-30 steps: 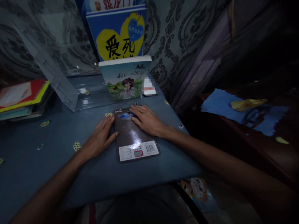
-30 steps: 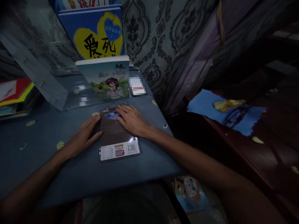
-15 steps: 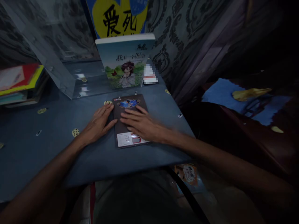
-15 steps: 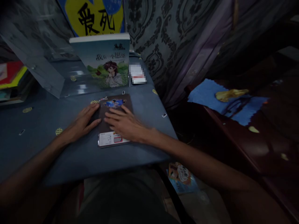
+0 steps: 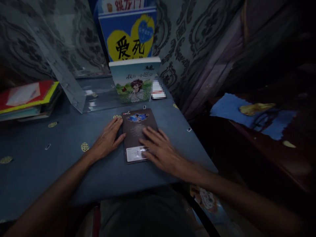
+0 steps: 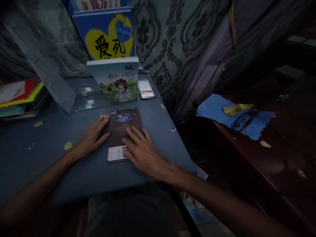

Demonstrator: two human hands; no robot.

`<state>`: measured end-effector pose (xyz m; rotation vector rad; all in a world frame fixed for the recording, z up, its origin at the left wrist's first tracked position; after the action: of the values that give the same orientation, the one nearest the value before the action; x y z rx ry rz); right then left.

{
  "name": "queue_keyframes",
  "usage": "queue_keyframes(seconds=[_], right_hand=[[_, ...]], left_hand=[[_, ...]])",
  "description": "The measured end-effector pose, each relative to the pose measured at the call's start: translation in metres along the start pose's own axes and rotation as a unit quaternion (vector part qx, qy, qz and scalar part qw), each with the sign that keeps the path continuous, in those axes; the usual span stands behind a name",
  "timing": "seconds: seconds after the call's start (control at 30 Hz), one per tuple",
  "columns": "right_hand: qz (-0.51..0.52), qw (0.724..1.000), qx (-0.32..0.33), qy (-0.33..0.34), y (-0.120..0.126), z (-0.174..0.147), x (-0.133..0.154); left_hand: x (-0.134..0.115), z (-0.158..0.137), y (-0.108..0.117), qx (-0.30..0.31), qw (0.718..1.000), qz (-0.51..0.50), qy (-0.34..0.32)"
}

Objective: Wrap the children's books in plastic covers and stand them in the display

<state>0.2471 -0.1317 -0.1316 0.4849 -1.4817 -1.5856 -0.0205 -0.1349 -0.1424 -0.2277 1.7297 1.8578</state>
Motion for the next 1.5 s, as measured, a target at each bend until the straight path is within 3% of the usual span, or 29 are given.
queue_keyframes(seconds=[0.1,0.33,0.5,0.67,0.8,0.87,0.93,1.07,1.17,1.27,1.37,1.5], right_hand=[[-0.010,0.996,-0.034,-0.078,-0.010,0.004,-0.016],[0.017,0.994,-0.057,-0.088,-0.025,0.002,-0.013],[0.048,0.992,-0.055,-0.100,-0.019,0.002,-0.012],[0.072,0.989,-0.045,-0.121,-0.015,0.004,-0.011],[0.167,0.974,-0.066,-0.141,-0.011,0.001,-0.006],[0.247,0.949,-0.092,-0.172,-0.009,0.000,-0.005],[0.346,0.905,-0.125,-0.215,-0.008,0.001,-0.007],[0.535,0.760,-0.170,-0.327,-0.008,0.012,-0.009],[0.639,0.669,-0.123,-0.358,-0.009,0.023,0.000],[0.706,0.629,-0.068,-0.318,-0.007,0.031,0.014],[0.737,0.602,-0.073,-0.299,-0.002,0.035,0.022],[0.761,0.588,-0.057,-0.267,-0.001,0.041,0.025]], left_hand=[[-0.005,-0.003,-0.004,-0.005,1.000,-0.012,0.010],[-0.016,-0.002,-0.006,-0.020,0.985,-0.169,0.038],[-0.022,0.004,-0.006,-0.032,0.945,-0.320,0.061],[-0.023,0.006,-0.009,-0.076,0.891,-0.427,0.134],[-0.037,-0.001,0.004,-0.107,0.854,-0.474,0.187],[-0.045,-0.008,0.015,-0.130,0.821,-0.511,0.220],[-0.051,-0.015,0.025,-0.153,0.782,-0.544,0.265],[-0.053,-0.023,0.036,-0.173,0.732,-0.568,0.336],[-0.051,-0.025,0.036,-0.178,0.724,-0.566,0.353],[-0.048,-0.027,0.035,-0.180,0.723,-0.565,0.354],[-0.048,-0.031,0.034,-0.166,0.718,-0.585,0.338],[-0.052,-0.036,0.031,-0.057,0.701,-0.635,0.320]])
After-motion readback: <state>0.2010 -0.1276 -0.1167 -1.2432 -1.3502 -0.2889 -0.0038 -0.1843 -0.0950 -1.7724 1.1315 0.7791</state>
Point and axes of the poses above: each hand's wrist, its own z-axis towards the middle knuckle, its own y-axis out of the back of the hand, x = y × z, the point moved 1 cm from there along z, towards the middle knuckle, and after that the axes turned 6 degrees about -z, right-handed, at the moved point
